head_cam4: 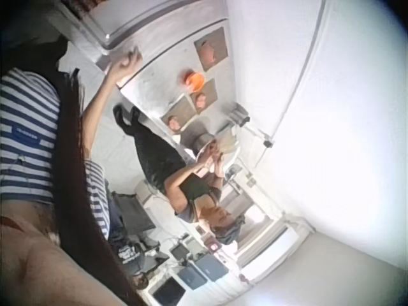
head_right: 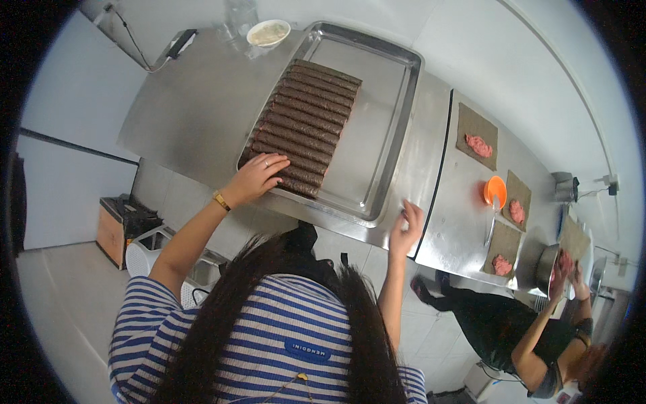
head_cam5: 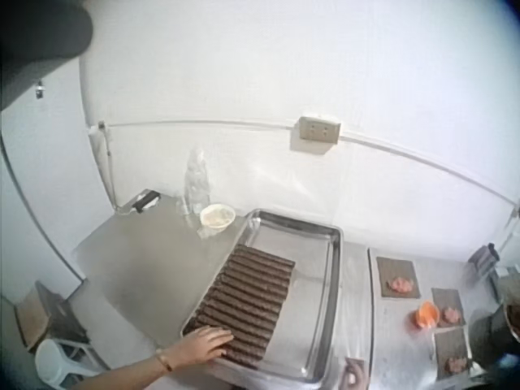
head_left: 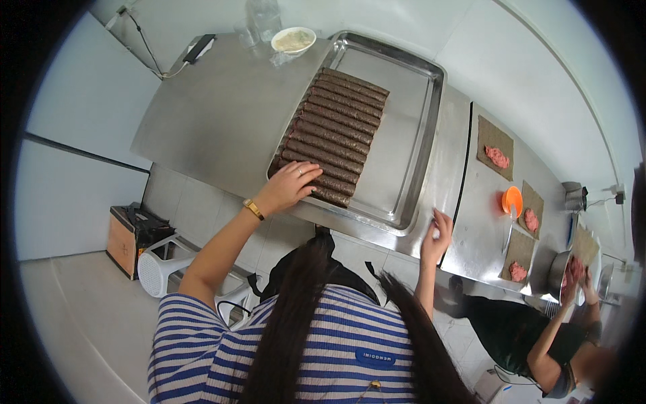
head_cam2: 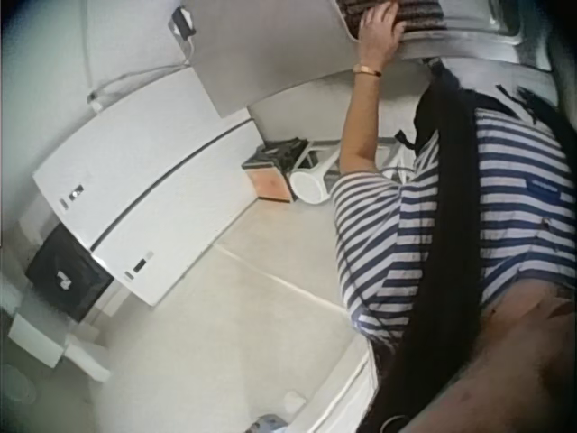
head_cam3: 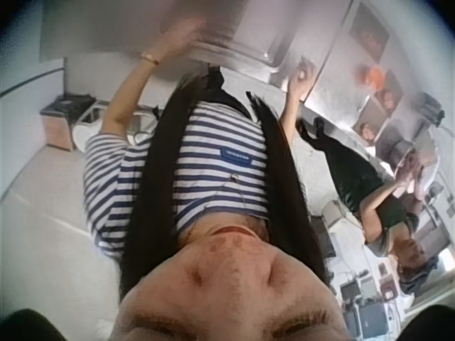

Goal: The person spreads a pink filling onto a sheet of nori using a spoon, then rolls the sheet into a cylinder. The finished roll is placed on a metal tray with other completed rolls. The process is repeated for additional sheets.

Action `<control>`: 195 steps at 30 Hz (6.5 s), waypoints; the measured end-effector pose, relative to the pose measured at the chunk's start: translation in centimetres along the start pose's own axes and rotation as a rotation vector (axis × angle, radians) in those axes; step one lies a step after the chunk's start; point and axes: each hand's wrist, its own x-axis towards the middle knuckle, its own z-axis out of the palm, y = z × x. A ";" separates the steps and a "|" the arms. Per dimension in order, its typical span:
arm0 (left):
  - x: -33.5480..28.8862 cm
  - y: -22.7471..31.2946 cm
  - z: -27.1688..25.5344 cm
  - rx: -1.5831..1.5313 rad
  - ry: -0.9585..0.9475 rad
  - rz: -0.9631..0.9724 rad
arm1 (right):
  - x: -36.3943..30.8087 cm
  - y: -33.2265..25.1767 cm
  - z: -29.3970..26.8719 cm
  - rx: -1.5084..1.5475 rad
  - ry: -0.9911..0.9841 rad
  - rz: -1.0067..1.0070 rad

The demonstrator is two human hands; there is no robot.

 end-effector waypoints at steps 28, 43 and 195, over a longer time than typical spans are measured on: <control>3.1 -2.9 -0.3 0.127 0.039 0.004 | 3.7 -8.6 15.9 -0.196 -0.621 -0.420; 5.2 -4.3 -0.8 0.099 -0.009 -0.006 | 6.4 -8.5 16.5 -0.229 -0.656 -0.421; 34.1 8.9 2.4 -0.856 -0.501 -0.001 | 9.5 12.3 -12.5 -0.497 0.295 0.296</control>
